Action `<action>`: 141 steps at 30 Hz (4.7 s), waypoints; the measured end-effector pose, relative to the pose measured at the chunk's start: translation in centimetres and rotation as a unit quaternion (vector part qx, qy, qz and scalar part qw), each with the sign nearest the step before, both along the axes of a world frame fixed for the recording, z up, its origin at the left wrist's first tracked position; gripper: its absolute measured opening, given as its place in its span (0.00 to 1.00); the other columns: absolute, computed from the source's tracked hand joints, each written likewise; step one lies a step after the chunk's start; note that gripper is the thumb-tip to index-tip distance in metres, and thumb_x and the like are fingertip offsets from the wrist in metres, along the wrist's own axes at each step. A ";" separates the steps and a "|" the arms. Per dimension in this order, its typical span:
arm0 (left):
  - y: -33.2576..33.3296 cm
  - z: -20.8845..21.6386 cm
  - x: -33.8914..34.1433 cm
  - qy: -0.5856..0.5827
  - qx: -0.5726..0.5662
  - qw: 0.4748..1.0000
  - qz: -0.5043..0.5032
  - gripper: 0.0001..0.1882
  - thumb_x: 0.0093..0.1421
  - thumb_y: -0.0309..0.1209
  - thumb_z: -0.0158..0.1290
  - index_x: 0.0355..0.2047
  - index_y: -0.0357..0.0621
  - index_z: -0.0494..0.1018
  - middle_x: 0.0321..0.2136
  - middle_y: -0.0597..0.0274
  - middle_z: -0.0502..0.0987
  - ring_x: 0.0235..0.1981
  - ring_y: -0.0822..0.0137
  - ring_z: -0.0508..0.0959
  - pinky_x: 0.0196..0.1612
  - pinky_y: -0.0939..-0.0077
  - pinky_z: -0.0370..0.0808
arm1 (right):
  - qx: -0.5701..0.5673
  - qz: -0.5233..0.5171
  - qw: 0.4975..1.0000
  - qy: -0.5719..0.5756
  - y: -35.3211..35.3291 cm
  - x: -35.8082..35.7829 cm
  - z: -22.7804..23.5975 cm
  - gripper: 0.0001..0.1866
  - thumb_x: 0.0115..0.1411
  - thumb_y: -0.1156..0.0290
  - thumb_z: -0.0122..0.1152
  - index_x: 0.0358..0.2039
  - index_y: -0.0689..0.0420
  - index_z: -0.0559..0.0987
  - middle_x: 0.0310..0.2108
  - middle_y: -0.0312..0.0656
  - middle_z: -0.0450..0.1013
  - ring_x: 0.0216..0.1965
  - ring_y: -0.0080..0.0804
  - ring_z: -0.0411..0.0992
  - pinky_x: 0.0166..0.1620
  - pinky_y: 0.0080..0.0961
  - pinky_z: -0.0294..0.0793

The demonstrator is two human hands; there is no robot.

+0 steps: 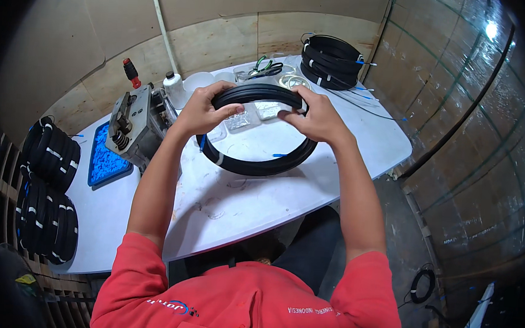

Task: Applying white tape labels to sections of a black cable coil at a workstation.

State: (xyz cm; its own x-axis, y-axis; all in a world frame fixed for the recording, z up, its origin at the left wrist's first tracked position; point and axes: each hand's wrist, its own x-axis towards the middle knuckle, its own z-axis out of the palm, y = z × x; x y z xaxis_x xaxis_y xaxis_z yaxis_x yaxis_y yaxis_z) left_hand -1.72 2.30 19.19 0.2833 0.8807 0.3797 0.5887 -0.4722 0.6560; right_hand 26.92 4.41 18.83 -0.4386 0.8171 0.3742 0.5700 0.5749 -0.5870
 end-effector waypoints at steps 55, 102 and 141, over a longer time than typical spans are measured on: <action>1.5 2.4 1.0 0.147 0.054 0.988 0.013 0.14 0.54 0.32 0.64 0.36 0.37 0.77 0.26 0.44 0.80 0.31 0.45 0.81 0.37 0.56 0.74 | 0.039 -0.028 0.997 0.055 1.7 -3.7 -2.1 0.13 0.57 0.66 0.72 0.39 0.58 0.82 0.25 0.46 0.78 0.24 0.33 0.73 0.32 0.29 0.72; 3.3 -1.9 -0.2 0.139 0.262 0.952 0.073 0.13 0.57 0.30 0.64 0.40 0.40 0.74 0.28 0.46 0.80 0.31 0.42 0.80 0.34 0.52 0.75 | 0.191 0.043 0.981 0.012 2.7 -3.6 -2.5 0.25 0.65 0.73 0.61 0.62 0.47 0.71 0.45 0.47 0.77 0.41 0.50 0.78 0.43 0.42 0.78; 2.3 1.4 0.8 0.166 0.070 0.983 0.023 0.17 0.57 0.40 0.66 0.35 0.39 0.77 0.25 0.44 0.81 0.31 0.43 0.81 0.35 0.52 0.73 | 0.026 0.042 0.998 0.038 2.0 -2.9 -2.1 0.16 0.63 0.64 0.68 0.45 0.57 0.76 0.30 0.46 0.80 0.30 0.40 0.78 0.36 0.35 0.75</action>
